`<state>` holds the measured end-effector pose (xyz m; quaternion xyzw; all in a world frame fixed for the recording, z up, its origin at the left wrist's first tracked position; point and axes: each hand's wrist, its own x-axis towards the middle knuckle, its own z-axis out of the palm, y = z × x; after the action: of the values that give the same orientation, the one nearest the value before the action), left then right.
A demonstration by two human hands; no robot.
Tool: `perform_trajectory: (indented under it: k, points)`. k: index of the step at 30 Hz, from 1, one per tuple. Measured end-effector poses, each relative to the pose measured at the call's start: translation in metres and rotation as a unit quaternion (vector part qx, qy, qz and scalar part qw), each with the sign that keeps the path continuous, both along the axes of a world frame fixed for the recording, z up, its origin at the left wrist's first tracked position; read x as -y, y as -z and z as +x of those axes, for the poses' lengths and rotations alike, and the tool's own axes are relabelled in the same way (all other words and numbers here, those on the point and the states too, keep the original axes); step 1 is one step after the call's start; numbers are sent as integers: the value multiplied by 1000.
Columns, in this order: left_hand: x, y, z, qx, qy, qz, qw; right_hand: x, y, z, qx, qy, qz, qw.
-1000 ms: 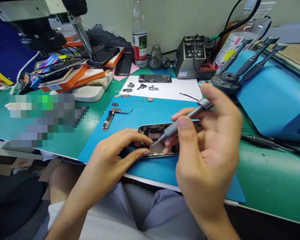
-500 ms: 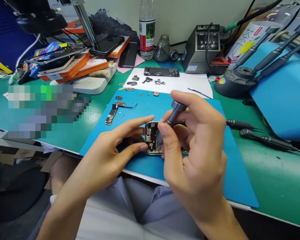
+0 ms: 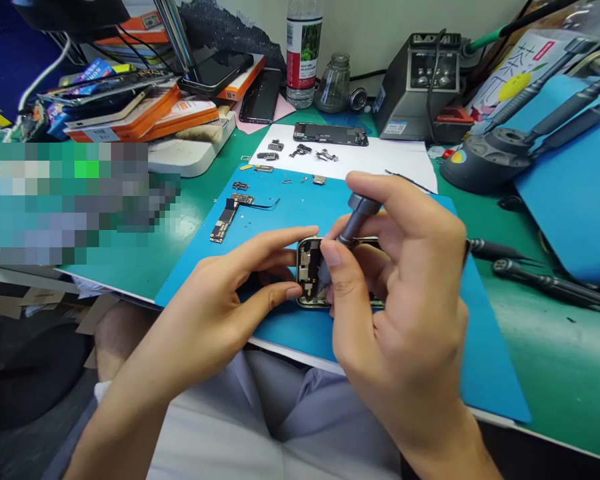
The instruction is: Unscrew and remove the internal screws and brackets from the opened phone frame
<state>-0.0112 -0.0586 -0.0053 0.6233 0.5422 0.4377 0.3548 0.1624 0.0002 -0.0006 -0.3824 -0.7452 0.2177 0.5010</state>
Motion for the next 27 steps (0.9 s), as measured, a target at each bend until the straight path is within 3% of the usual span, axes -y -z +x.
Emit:
perform_trajectory:
  k: [9, 14, 19, 22, 27]
  points:
    - [0, 0, 1, -6, -6, 3, 1000, 1, 0, 0, 14, 11, 11, 1000]
    - [-1, 1, 0, -15, -13, 10, 1000, -3, -3, -3, 13, -15, 57, 998]
    - [-2, 1, -1, -8, -1, 9, 1000, -5, -9, -1, 28, 13, 16, 999]
    - [-1, 2, 0, -15, -6, 25, 1000, -7, -15, 0, 45, 40, 42, 997]
    - [-1, 2, 0, -16, -13, 28, 999, -12, -20, 0, 62, 5, 8, 998]
